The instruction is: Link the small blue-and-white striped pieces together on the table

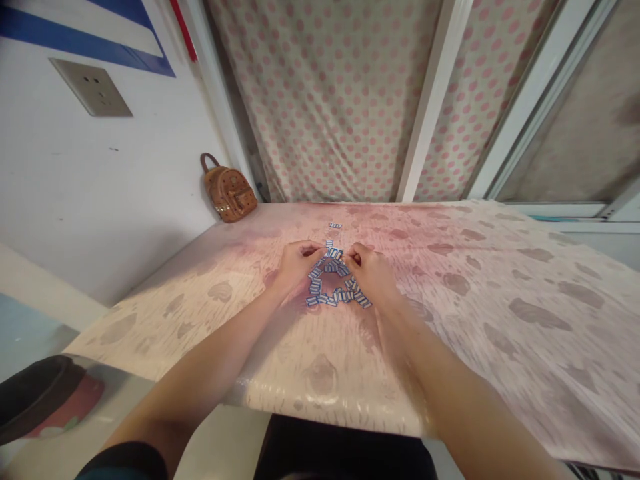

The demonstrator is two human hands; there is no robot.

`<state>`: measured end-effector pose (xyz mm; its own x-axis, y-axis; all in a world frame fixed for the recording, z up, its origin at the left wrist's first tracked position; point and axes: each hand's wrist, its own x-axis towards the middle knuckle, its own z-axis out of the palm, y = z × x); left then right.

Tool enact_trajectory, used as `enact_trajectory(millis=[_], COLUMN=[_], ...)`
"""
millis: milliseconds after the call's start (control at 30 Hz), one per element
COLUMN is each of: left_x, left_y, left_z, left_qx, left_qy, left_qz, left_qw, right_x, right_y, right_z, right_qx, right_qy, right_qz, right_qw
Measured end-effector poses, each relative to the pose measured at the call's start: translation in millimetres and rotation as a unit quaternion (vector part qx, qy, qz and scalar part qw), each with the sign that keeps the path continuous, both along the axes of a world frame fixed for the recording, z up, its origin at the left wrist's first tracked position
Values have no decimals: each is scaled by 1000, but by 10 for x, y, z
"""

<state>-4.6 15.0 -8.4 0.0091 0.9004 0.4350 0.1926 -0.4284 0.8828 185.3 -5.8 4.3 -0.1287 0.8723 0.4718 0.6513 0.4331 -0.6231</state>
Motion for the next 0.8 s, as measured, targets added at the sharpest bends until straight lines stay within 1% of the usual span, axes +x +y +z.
enact_trajectory(millis=[133,300,533,800], left_x=[-1,-5,1,14], left_y=[5,13,0,-22], left_z=[-6,-22,-34,-11], left_qx=[-4,2,10,-2], left_qy=[16,37,42,53], left_qz=[-11,-8,-15,-18], left_qw=[1000,999,999,998], right_x=[2,-10,-6,-9], right_y=[-10,-12,-11,-10], right_z=[21,26,18,2], right_qx=[12,14,12,13], right_qy=[-6,-18,-27,-26], right_qz=[-11,-27,-31,-26], right_qw=[1000,999,999,999])
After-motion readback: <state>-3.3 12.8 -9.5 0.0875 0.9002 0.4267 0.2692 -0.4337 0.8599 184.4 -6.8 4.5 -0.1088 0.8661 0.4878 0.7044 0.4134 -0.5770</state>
